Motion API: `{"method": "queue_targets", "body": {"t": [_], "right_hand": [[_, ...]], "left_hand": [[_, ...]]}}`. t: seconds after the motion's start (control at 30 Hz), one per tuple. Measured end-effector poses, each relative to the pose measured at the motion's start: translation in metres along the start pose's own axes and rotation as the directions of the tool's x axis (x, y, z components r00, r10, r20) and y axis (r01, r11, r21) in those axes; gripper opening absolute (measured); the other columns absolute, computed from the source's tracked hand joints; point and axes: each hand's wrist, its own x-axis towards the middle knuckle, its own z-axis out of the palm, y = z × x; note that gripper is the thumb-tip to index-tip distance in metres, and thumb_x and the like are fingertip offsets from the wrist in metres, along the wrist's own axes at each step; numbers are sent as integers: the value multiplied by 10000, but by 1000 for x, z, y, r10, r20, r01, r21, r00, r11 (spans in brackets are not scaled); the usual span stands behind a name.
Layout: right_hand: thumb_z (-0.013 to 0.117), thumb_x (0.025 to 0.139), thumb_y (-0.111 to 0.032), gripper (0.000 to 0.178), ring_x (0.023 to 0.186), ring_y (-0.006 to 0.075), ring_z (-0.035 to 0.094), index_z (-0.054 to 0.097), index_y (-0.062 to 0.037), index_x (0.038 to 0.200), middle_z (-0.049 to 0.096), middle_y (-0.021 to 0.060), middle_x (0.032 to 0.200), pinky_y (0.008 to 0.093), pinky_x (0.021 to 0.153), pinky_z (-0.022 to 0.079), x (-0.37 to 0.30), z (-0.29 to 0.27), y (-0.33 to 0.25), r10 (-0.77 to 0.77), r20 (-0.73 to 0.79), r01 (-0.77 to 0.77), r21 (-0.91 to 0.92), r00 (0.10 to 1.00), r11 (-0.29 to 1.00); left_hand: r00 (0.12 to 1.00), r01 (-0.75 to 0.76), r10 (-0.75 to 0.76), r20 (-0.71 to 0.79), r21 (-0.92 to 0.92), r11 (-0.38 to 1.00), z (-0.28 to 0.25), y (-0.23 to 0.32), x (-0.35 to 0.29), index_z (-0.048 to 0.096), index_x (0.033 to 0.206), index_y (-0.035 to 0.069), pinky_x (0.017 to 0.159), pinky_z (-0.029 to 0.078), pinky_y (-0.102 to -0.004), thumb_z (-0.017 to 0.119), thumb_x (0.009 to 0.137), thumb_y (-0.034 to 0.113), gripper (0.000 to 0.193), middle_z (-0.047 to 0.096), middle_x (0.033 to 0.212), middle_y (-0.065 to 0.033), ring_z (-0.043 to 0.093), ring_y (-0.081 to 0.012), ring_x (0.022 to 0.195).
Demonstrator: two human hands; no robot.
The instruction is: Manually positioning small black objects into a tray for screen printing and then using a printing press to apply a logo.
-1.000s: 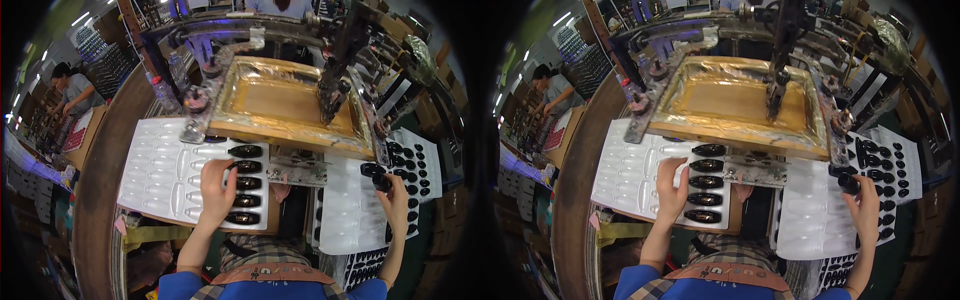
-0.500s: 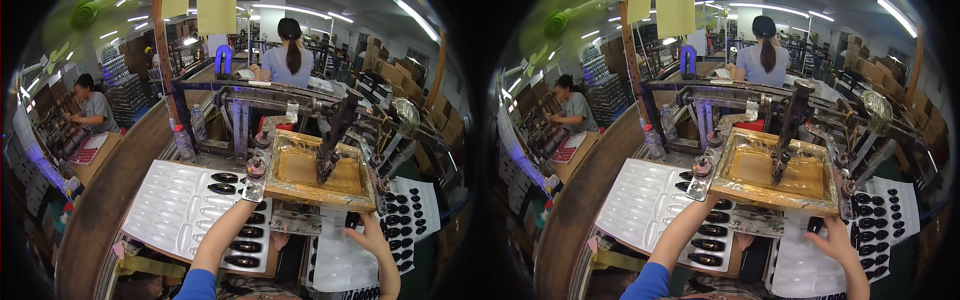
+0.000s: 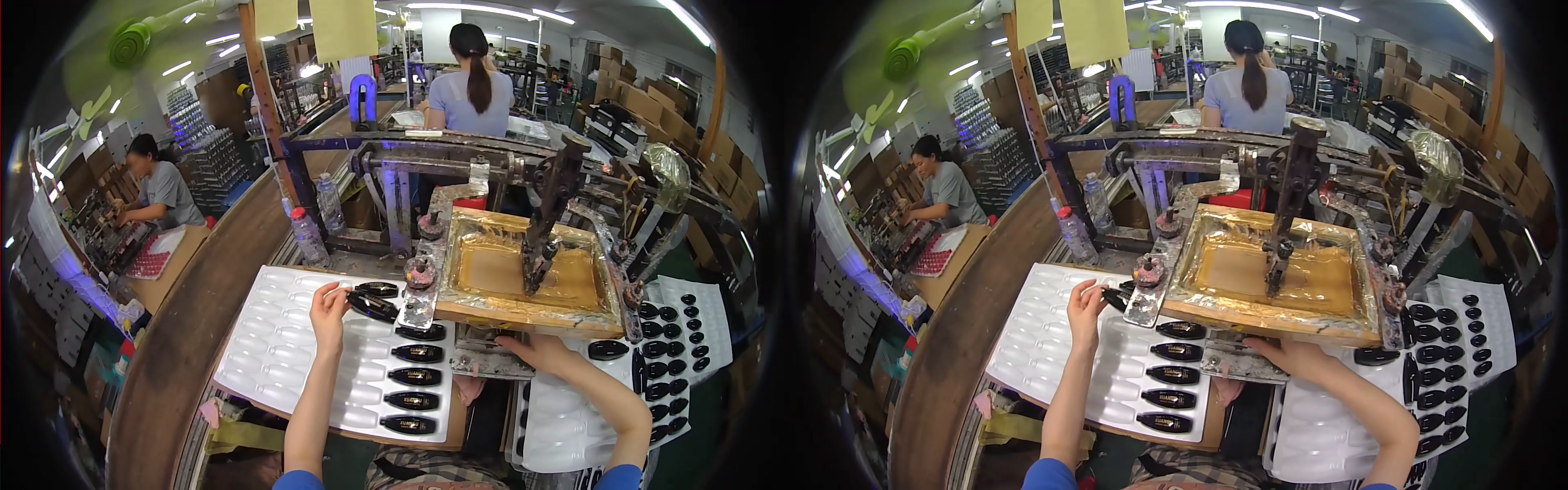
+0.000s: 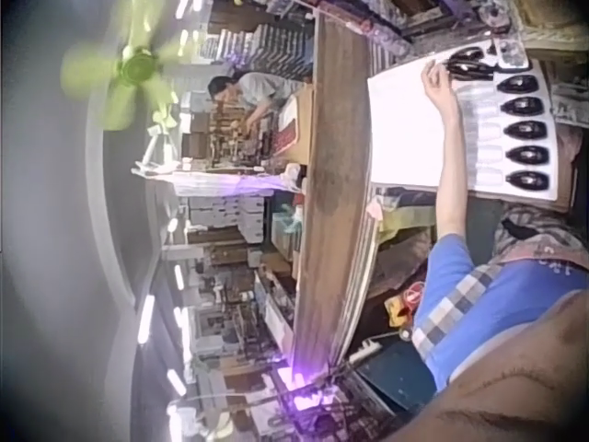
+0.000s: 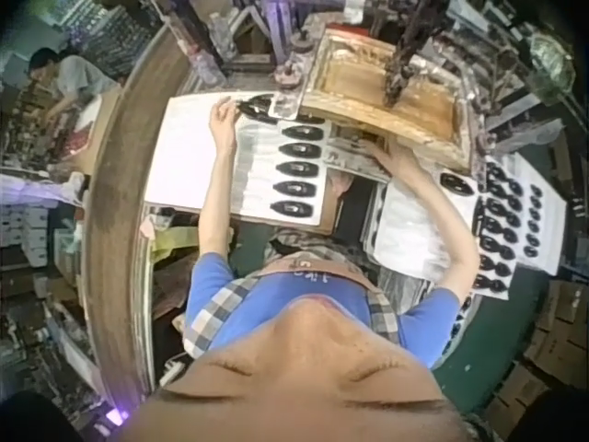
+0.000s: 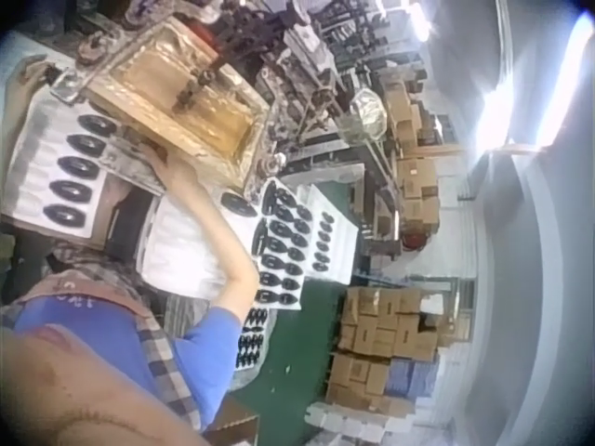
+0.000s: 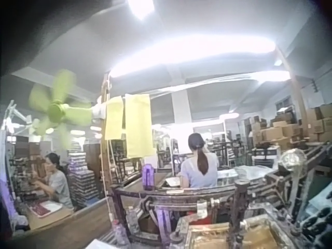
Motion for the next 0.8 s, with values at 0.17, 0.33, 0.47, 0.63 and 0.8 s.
{"method": "queue_targets", "body": {"t": [0.17, 0.33, 0.47, 0.63, 0.8], "right_hand": [[550, 802, -408, 535, 1091, 371, 431, 471, -1, 1141, 477, 219, 1153, 384, 922, 340, -14, -8, 7, -76, -16, 75, -21, 997, 997], [550, 811, -338, 486, 1079, 397, 420, 466, 22, 1128, 484, 254, 1116, 401, 922, 327, -52, -38, 25, 33, -187, -51, -90, 982, 995], [537, 813, -313, 480, 1068, 407, 416, 459, 51, 1116, 477, 269, 1107, 414, 939, 299, -78, -47, 59, 180, -265, -227, -160, 947, 961], [514, 819, -302, 519, 1005, 449, 435, 400, 58, 1176, 447, 284, 1121, 411, 912, 339, -110, -51, 81, 184, -224, -261, -386, 957, 885], [680, 662, -136, 420, 914, 358, 509, 512, 28, 1010, 530, 215, 967, 403, 721, 433, -117, -71, 70, 322, -202, -379, -423, 925, 823]], "left_hand": [[997, 59, -53, -56, 99, 993, -42, -52, -9, 466, 1041, 5, 731, 472, -234, 501, 856, 48, 193, 603, 932, -90, 567, -118, 831], [988, 47, -37, -147, 69, 996, -52, -77, -3, 517, 978, -17, 709, 464, -219, 497, 859, 49, 139, 598, 912, -79, 560, -107, 800], [997, -24, 39, -61, 232, 973, -59, -93, -2, 567, 921, -22, 720, 446, -241, 509, 839, 37, 116, 601, 905, -90, 567, -143, 784], [990, -83, 140, -27, 693, 716, -57, -71, -18, 600, 899, -5, 812, 422, -314, 539, 800, 52, 129, 598, 947, -122, 568, -221, 869], [929, -341, 339, 150, 701, 626, -10, -9, -32, 579, 950, -7, 811, 414, -316, 527, 797, 32, 166, 577, 969, -141, 544, -248, 919]]}}
